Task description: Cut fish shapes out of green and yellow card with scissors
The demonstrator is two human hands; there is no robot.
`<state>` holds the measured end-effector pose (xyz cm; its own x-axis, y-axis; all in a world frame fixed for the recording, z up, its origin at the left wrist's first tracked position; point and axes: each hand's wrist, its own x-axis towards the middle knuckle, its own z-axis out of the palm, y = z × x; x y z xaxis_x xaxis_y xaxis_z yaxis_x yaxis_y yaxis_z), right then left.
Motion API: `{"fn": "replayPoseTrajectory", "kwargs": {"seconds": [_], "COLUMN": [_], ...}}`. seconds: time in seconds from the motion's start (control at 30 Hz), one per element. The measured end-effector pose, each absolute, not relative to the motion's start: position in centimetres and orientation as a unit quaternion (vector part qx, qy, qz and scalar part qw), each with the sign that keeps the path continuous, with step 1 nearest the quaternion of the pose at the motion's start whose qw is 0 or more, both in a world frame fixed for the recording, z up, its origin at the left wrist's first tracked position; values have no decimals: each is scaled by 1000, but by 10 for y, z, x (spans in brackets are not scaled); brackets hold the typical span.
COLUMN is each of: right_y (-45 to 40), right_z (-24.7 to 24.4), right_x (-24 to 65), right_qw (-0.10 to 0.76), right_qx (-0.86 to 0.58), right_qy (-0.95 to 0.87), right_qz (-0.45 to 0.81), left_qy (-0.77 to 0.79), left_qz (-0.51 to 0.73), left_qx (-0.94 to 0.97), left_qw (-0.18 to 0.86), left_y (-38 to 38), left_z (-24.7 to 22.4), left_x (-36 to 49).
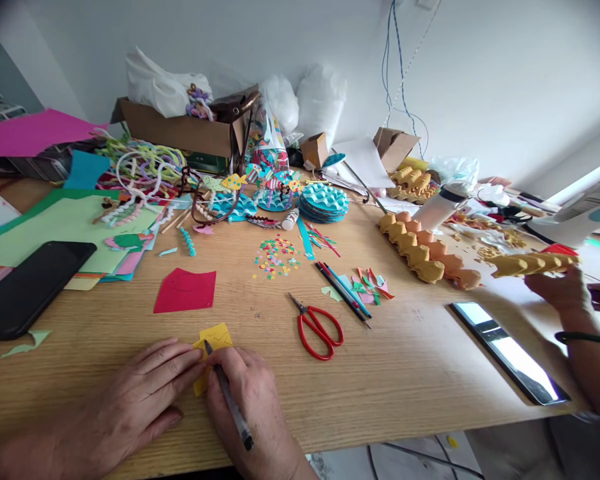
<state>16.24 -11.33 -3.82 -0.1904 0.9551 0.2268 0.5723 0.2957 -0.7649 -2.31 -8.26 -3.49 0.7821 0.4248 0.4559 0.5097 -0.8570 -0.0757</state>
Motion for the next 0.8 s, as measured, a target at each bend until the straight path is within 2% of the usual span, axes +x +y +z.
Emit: {"fn": "replayPoseTrajectory", "kwargs": {"seconds": [0.43,0.8], "right_y": [-116,-116], "right_z": [-40,-43], "right_x": [165,164], "right_qw": [346,373], "right_qx": [-552,-560], "right_qy": [-701,-689], "right_qz": [289,269], "left_qy": [-252,-245], "left_qz": [-211,-191], "left_qx": [-940,-946], "left_qw": [90,93], "left_y": [-83,-84], "left_z": [-36,-38], "left_x": [-25,-26]}}
